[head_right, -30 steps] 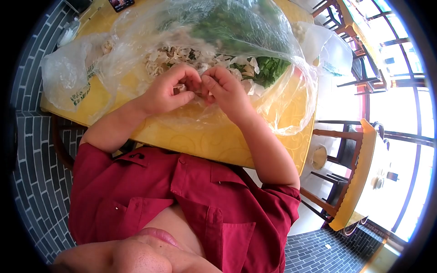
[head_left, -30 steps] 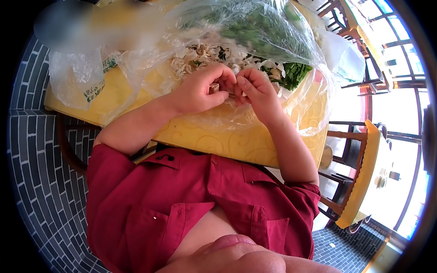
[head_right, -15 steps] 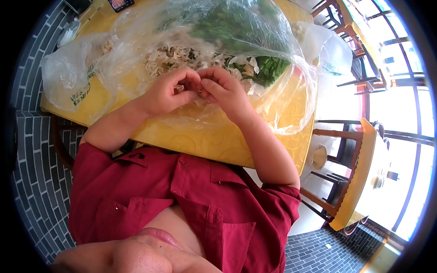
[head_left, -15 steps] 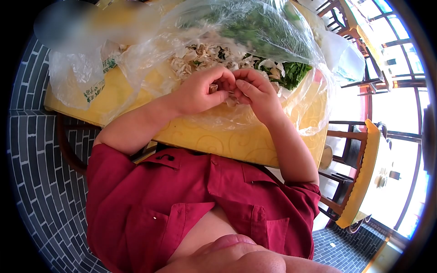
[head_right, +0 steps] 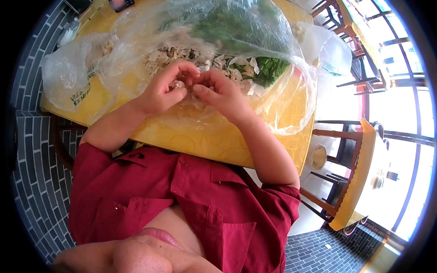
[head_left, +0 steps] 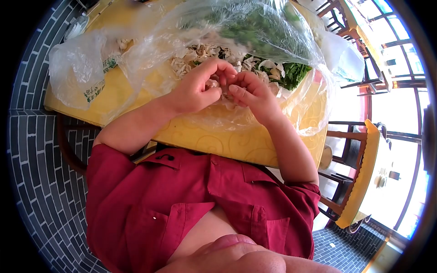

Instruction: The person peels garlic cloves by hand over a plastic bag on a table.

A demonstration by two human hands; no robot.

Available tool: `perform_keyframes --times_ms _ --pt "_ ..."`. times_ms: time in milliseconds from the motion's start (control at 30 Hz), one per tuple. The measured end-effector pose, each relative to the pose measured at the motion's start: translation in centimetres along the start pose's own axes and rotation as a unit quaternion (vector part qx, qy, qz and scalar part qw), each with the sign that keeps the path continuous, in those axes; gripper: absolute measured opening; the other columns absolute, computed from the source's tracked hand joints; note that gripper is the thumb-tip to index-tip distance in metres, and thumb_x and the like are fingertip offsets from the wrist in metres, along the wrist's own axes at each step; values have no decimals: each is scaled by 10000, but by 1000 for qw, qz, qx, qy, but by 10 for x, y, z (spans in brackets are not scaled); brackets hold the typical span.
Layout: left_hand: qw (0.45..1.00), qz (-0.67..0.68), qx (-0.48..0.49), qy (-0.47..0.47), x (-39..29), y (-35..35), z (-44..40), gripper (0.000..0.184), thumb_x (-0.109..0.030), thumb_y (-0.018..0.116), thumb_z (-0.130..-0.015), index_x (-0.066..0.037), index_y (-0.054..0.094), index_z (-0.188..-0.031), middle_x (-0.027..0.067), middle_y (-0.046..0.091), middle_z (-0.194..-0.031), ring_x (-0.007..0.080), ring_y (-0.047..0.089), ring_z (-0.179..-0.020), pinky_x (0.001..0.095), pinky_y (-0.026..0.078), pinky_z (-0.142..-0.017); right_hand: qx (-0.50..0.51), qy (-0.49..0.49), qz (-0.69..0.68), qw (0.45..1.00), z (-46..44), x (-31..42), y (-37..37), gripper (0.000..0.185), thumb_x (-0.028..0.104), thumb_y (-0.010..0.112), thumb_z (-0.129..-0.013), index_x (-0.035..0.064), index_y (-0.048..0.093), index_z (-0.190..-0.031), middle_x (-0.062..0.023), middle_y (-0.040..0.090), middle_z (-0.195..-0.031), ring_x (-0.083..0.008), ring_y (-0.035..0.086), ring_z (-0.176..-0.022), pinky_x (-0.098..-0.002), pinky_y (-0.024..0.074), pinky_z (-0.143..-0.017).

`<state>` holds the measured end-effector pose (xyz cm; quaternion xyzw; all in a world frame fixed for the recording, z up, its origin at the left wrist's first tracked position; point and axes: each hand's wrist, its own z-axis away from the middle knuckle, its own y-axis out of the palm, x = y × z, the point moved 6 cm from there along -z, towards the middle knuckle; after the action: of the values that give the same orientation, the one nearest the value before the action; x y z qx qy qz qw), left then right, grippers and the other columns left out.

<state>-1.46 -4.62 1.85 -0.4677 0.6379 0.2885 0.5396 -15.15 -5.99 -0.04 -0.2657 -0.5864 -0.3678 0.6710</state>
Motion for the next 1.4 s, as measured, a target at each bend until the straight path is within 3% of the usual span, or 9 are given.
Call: perform_keyframes --times_ms 233,367,567,667,767,967,1167,1267,1400 --pt "997 28 -56 40 6 -6 -1 250 -23 495 -857 -39 481 -1106 25 508 -1006 74 477 -827 207 410 -697 -8 -22 -5 1000 0 0 -3 228 37 561 -813 18 538 -1039 -30 586 -917 -82 530 -780 -218 447 -689" --pt "995 87 -46 -12 5 -6 0 211 -84 517 -887 -35 488 -1090 10 528 -956 44 485 -721 181 400 -614 20 -88 -20 996 -2 2 -2 210 -3 534 -802 17 534 -1011 -39 570 -929 -96 523 -821 -224 448 -697" --pt "996 46 -71 -25 6 -9 1 176 -114 535 -892 -29 515 -1045 -10 543 -885 33 489 -699 187 410 -605 35 -58 -60 996 0 -2 1 192 -97 454 -813 21 485 -961 -83 570 -987 -157 557 -938 -267 445 -793" --pt "995 41 -85 -27 3 -11 1 149 -109 548 -882 -20 536 -1001 -4 560 -852 43 517 -728 207 442 -645 39 -74 -55 995 -1 0 4 147 -52 510 -837 1 522 -973 -83 579 -1018 -121 539 -856 -248 464 -743" --pt "995 34 -94 -23 2 -13 1 137 -110 548 -879 -22 543 -984 -5 561 -838 41 516 -721 207 439 -639 45 -57 -13 997 -1 -1 4 131 -15 530 -866 -2 509 -995 -101 579 -1093 -135 565 -890 -256 472 -755" --pt "993 30 -110 -11 0 -15 0 112 -99 537 -882 -23 546 -963 -7 556 -804 41 506 -681 202 426 -604 67 -43 -82 993 3 6 7 228 17 477 -909 -12 464 -1135 -101 588 -1100 -164 583 -1010 -261 479 -767" --pt "994 33 -101 9 -3 -14 1 104 -71 528 -891 -17 532 -980 -3 534 -803 44 485 -647 194 413 -582 61 -3 -30 998 7 17 9 232 48 457 -925 -8 465 -1150 -126 604 -1015 -133 609 -756 -238 489 -623" --pt "994 48 -102 5 -1 -13 1 96 -59 528 -888 -13 533 -973 -2 533 -794 45 486 -648 198 417 -585 16 -31 -6 999 11 26 -1 183 79 450 -935 0 477 -1098 -92 612 -840 -105 547 -580 -213 429 -485" --pt "993 39 -115 2 3 -15 1 96 -78 554 -872 -21 552 -949 -26 535 -743 29 467 -632 197 402 -569 -107 -137 -37 984 23 49 -24 123 111 441 -946 23 484 -1021 -41 519 -638 -81 429 -470 -201 323 -408"
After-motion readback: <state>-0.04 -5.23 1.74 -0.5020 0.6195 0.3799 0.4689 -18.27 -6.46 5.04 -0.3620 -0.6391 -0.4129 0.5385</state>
